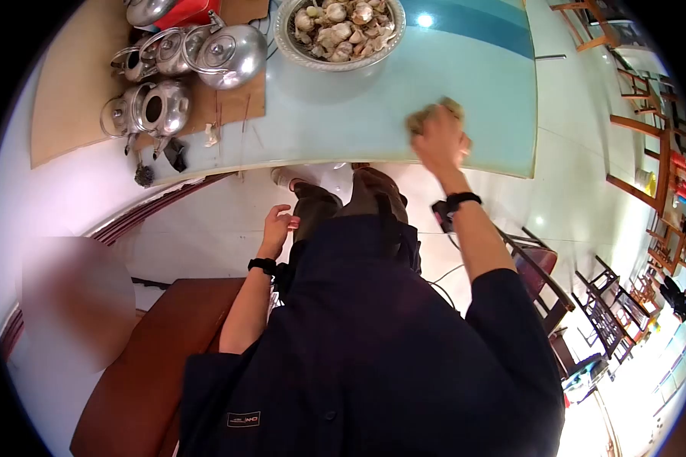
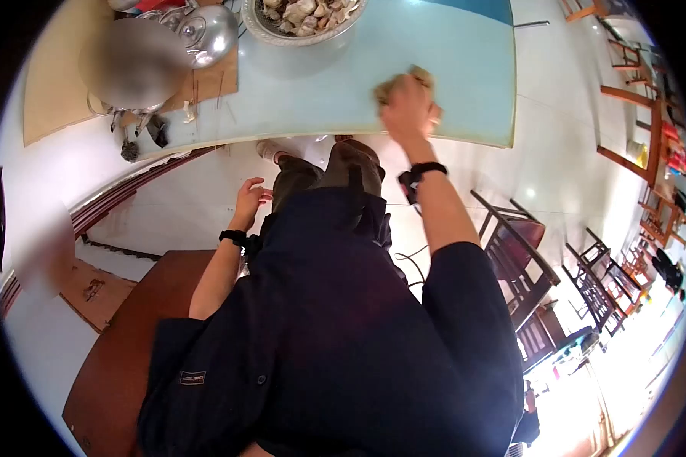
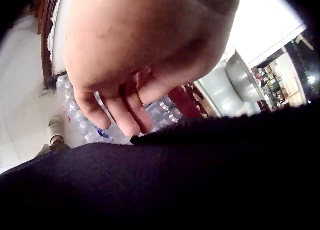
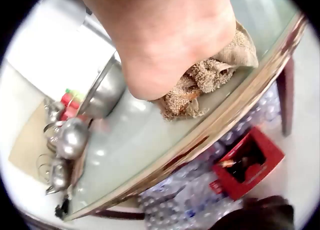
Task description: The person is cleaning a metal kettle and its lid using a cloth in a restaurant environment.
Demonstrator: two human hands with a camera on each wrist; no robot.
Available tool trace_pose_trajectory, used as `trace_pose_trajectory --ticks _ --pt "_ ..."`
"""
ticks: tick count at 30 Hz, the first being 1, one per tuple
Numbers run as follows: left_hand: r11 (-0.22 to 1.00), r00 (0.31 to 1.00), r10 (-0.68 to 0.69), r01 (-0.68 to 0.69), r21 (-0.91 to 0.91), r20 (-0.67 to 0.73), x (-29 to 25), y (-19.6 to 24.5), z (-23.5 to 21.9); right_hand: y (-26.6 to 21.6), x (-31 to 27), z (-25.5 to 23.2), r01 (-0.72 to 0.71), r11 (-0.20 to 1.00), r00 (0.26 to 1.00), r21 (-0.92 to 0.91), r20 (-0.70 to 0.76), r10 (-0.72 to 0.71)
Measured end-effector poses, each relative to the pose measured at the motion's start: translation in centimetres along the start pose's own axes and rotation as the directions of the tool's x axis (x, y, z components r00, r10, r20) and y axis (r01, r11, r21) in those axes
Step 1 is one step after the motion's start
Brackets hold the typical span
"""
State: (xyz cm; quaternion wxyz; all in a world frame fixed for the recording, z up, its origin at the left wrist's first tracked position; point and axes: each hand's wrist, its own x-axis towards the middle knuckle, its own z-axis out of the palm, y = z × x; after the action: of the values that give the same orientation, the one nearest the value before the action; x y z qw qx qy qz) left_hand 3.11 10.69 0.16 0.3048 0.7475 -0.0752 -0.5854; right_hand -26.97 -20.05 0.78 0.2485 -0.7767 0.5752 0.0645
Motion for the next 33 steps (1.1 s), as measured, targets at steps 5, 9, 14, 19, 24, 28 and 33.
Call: trace_pose_trajectory --ticks 5,9,14,19,24,28,33 --pt "0.997 0.993 0.039 -0.031 0.076 -0.109 -0.5 0.6 -3.2 -15.5 -1.4 7.5 0.452 0.839 0.856 -0.302 -0.117 -0.503" --pt "0.992 0.983 0.105 -0.094 0.082 -0.150 -0.4 0.2 -6.6 -24.4 -2.6 11.7 0.601 0.799 0.778 0.019 -0.243 -0.580" --pt "0.580 0.814 0.580 -0.430 0.692 0.020 -1.2 3.5 -7.5 -24.9 -3.3 11.8 0.648 0.760 0.717 0.040 -0.369 -0.592" --pt "0.290 0.625 0.753 -0.596 0.749 0.206 1.4 8.4 -2.7 -16.5 -4.8 9.0 0.467 0.883 0.863 -0.036 -0.199 -0.465" --pt "0.208 0.725 0.640 -0.482 0.851 0.255 3.8 9.1 1.2 -0.7 -7.5 6.4 0.214 0.969 0.897 -0.120 -0.369 -0.244" --pt "0.248 0.795 0.570 -0.407 0.879 0.207 3.6 9.0 1.5 9.3 -9.8 3.1 -0.139 0.986 0.960 -0.096 -0.257 0.110" --pt "0.285 0.829 0.531 -0.369 0.885 0.174 4.5 8.2 1.6 9.0 -9.3 3.1 -0.123 0.985 0.962 -0.119 -0.257 0.089"
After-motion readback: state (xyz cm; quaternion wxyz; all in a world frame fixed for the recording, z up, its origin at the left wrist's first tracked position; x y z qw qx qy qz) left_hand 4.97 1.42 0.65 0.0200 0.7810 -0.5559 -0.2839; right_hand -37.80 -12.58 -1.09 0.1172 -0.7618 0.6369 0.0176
